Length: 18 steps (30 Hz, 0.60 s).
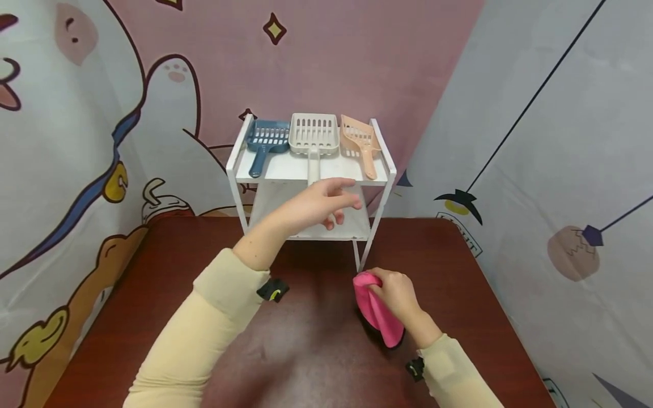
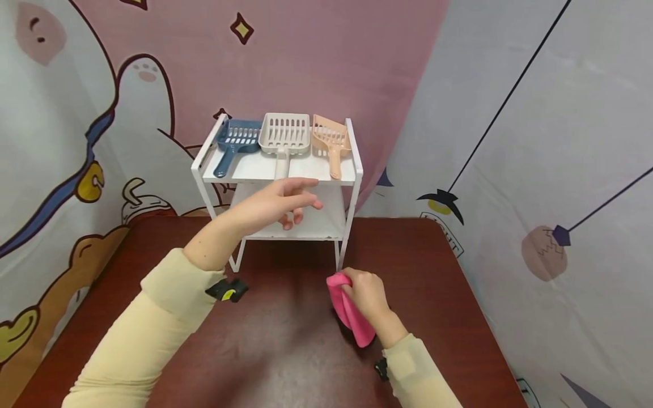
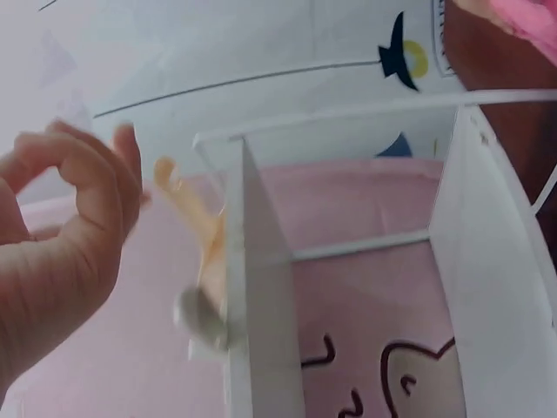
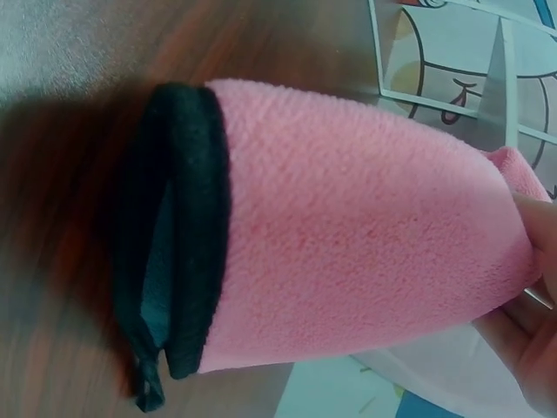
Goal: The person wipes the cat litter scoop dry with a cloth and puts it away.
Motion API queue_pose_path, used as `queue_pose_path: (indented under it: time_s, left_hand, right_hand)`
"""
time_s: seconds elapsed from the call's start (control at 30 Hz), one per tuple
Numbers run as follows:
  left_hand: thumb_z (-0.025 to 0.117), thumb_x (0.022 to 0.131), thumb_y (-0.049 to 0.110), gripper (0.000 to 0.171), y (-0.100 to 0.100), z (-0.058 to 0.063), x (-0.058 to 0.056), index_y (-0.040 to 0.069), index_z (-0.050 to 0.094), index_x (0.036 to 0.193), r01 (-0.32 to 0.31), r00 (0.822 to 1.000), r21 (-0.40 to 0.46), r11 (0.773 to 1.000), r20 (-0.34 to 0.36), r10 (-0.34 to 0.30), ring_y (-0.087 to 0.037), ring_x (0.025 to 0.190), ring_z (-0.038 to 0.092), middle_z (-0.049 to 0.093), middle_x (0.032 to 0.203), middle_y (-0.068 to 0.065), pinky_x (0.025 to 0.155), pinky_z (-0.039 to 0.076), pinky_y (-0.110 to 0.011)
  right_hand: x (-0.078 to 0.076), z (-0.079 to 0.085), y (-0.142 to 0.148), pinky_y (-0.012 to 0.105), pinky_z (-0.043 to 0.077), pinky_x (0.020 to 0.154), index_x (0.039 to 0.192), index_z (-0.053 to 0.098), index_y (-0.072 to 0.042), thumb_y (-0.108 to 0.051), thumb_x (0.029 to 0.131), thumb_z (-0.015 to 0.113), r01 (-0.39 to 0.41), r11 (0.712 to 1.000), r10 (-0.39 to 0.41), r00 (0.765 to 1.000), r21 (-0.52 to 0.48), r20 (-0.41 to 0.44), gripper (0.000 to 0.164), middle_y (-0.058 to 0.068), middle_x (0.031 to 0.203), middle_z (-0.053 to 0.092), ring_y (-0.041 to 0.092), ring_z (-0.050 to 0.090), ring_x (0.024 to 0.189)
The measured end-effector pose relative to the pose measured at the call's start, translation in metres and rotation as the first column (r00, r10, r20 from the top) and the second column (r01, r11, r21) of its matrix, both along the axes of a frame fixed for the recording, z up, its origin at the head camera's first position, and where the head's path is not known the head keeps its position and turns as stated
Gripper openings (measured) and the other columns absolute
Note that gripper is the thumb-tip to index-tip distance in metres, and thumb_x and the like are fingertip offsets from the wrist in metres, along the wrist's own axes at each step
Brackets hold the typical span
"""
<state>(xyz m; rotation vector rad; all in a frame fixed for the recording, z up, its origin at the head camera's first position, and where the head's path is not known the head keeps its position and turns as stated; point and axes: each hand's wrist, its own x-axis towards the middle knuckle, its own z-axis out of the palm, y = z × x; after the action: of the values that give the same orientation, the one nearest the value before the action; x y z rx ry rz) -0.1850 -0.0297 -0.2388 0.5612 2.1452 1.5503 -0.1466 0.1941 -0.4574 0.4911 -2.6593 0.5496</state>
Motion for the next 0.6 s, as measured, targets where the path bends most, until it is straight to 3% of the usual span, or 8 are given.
queue_pose_path:
  time_s: [0.17,0.3,0.47,0.6]
  left_hand:
    - [0.048,0.098,0.023,0.043,-0.021,-0.004,0.009,0.013,0.041,0.139,0.124,0.991,-0.049,0.991,-0.046,-0.127,-0.015,0.066,0.048,0.062,0.109,-0.01,0.056,0.043,-0.024]
    - [0.047,0.098,0.023,0.041,-0.035,-0.015,0.014,0.013,0.043,0.138,0.178,0.982,-0.094,0.98,-0.042,-0.182,-0.016,0.066,0.049,0.062,0.107,-0.009,0.056,0.043,-0.024]
    - [0.046,0.099,0.024,0.041,-0.054,-0.031,0.019,0.012,0.043,0.138,0.159,0.986,-0.119,0.98,-0.029,-0.163,-0.017,0.068,0.049,0.062,0.105,-0.01,0.058,0.045,-0.025]
    - [0.045,0.099,0.023,0.042,-0.07,-0.045,0.021,0.01,0.042,0.138,0.103,0.994,-0.136,0.985,-0.016,-0.107,-0.02,0.076,0.052,0.061,0.108,-0.011,0.062,0.047,-0.027]
  right_hand:
    - [-0.002,-0.009,-0.002,0.039,0.053,0.064,0.097,0.072,-0.012,-0.017,0.072,0.08,-0.003,1.0,0.001,0.999,0.022,0.054,0.027,0.004,0.089,0.072,0.022,0.067,0.074]
    - [-0.002,-0.015,-0.008,0.038,0.054,0.068,0.1,0.072,-0.011,-0.017,0.073,0.079,-0.034,0.999,0.032,0.995,0.02,0.092,0.029,0.004,0.093,0.071,0.021,0.068,0.078]
    - [-0.002,-0.019,-0.018,0.037,0.054,0.07,0.104,0.07,-0.009,-0.019,0.075,0.077,-0.072,0.997,0.067,0.987,0.029,0.147,0.032,0.005,0.096,0.071,0.02,0.068,0.08]
    - [-0.003,-0.02,-0.022,0.04,0.053,0.077,0.119,0.063,-0.007,-0.03,0.076,0.076,-0.021,0.997,0.006,0.979,0.073,0.205,0.049,0.01,0.11,0.068,0.024,0.066,0.096]
